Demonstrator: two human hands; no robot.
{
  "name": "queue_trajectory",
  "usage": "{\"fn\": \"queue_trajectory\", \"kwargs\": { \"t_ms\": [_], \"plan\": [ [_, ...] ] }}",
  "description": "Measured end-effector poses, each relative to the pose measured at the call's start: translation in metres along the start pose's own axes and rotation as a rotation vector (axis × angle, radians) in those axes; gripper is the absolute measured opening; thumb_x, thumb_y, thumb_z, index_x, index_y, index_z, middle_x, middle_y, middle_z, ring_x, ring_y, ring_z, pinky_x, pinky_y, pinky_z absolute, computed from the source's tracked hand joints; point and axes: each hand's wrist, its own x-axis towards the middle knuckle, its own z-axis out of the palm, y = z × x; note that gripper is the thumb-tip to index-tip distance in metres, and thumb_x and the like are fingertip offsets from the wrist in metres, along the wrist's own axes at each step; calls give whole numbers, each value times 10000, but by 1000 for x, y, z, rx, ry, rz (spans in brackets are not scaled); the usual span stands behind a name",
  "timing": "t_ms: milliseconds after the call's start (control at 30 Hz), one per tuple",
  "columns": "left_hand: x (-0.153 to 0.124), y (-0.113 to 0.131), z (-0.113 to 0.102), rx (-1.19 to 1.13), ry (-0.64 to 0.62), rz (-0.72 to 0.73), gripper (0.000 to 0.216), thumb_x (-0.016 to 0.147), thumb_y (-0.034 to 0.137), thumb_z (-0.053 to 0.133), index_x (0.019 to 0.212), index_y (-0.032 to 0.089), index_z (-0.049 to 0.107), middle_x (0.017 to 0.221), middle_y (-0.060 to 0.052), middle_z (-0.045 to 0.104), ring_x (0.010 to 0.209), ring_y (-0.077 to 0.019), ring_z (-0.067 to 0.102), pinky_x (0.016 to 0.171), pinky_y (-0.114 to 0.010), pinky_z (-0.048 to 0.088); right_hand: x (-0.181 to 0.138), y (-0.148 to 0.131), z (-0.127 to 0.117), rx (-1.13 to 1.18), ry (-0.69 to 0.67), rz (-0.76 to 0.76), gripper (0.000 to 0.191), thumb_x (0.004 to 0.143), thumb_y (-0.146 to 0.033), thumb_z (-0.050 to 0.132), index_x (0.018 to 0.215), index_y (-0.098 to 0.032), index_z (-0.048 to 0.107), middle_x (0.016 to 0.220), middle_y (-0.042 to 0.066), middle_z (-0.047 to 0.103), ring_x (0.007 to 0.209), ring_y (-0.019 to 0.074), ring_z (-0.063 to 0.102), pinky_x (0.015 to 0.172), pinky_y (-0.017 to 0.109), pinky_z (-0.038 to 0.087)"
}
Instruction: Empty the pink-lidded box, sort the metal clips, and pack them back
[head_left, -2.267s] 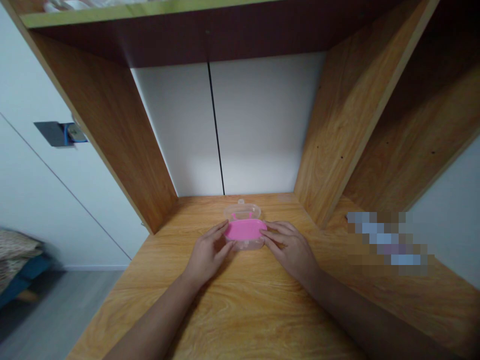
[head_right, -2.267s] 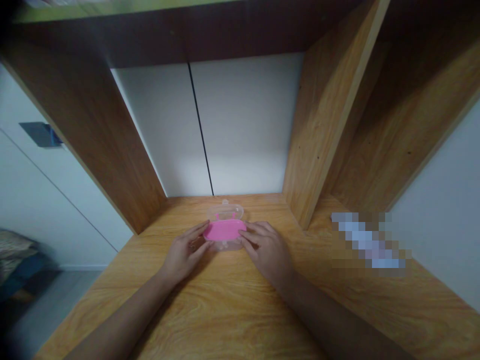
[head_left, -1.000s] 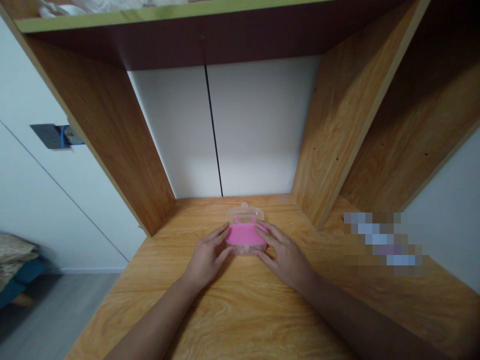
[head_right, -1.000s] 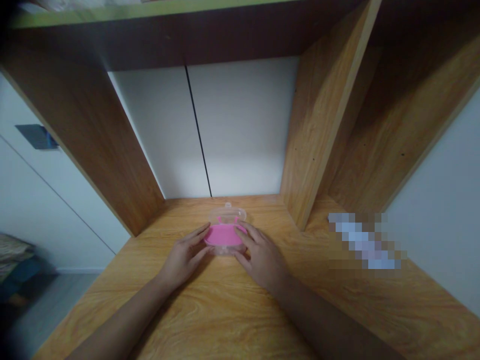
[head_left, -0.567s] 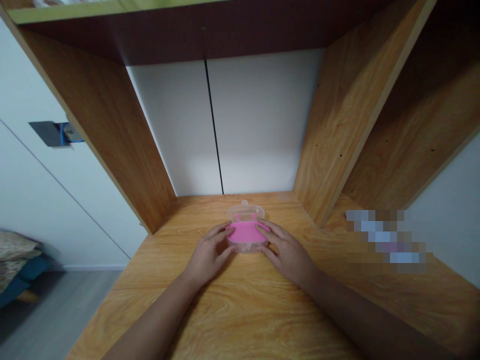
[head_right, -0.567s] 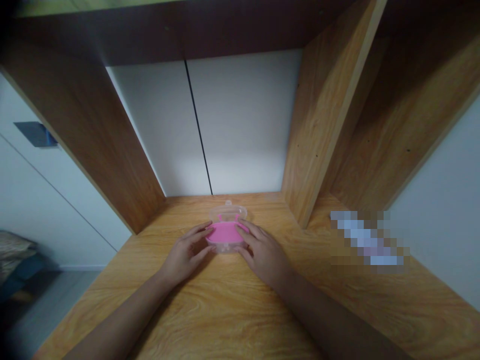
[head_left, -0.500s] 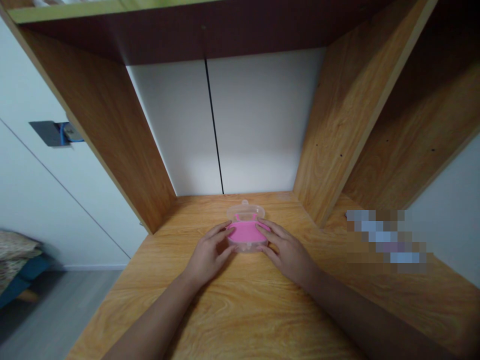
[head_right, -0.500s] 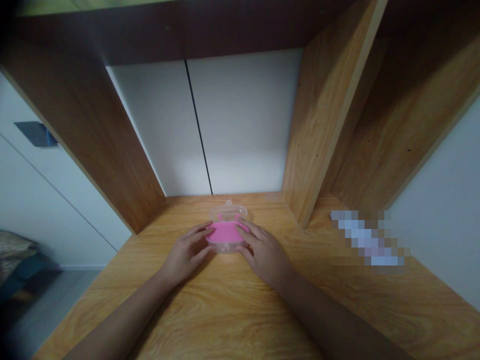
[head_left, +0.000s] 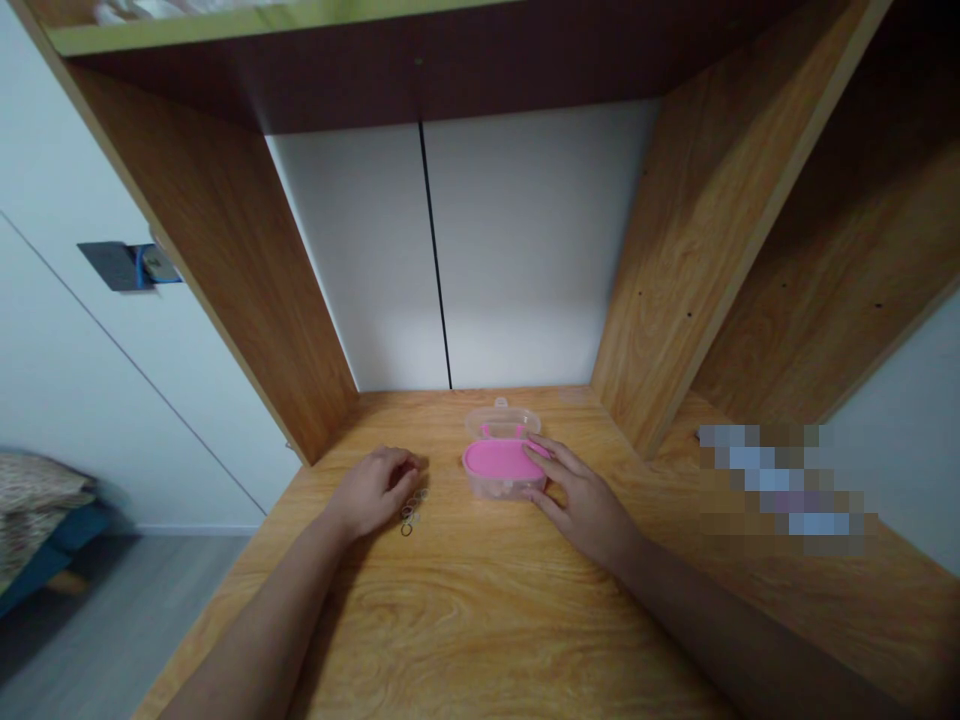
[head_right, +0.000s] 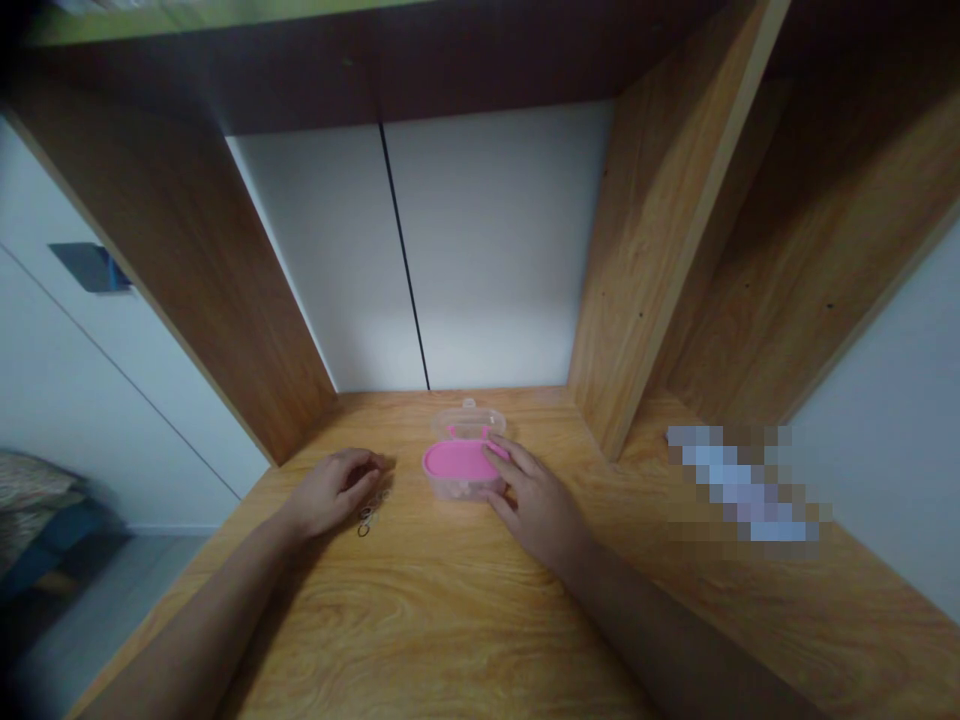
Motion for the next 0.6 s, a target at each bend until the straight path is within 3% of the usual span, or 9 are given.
{"fn": "queue_trajectory", "kwargs": {
  "t_ms": [133,333,433,600],
  "plan": [
    [0,7,2,1,-73,54,80,851,271,610,841,195,634,782,-31,656,745,-197,596,678,-291,423,0,-2,-2,13,14,-7,577,918,-222,607,1476,-280,469,1539,66,449,1384,265,472,1168,484,414],
    [-1,20,16,-61,-34,61,98,774,156,600,849,195,650,769,-22,662,723,-181,596,681,-281,431,3,-5,-4,16,63,-16,567,891,-224,643,1439,-283,513,1504,63,488,1362,269,493,1150,477,434],
    [-1,27,24,-119,-5,84,146,780,123,577,861,196,674,818,-29,693,770,-181,626,723,-278,452,3,-7,-5,6,129,-55,533,881,-211,651,1402,-266,552,1472,77,519,1337,273,509,1128,481,451],
    [0,31,30,-163,42,66,165,884,231,573,969,211,712,857,-36,726,785,-186,651,749,-290,474,1,-11,-8,33,207,-99,484,883,-203,649,1359,-264,587,1430,94,544,1312,274,526,1109,481,467]
  ]
}}
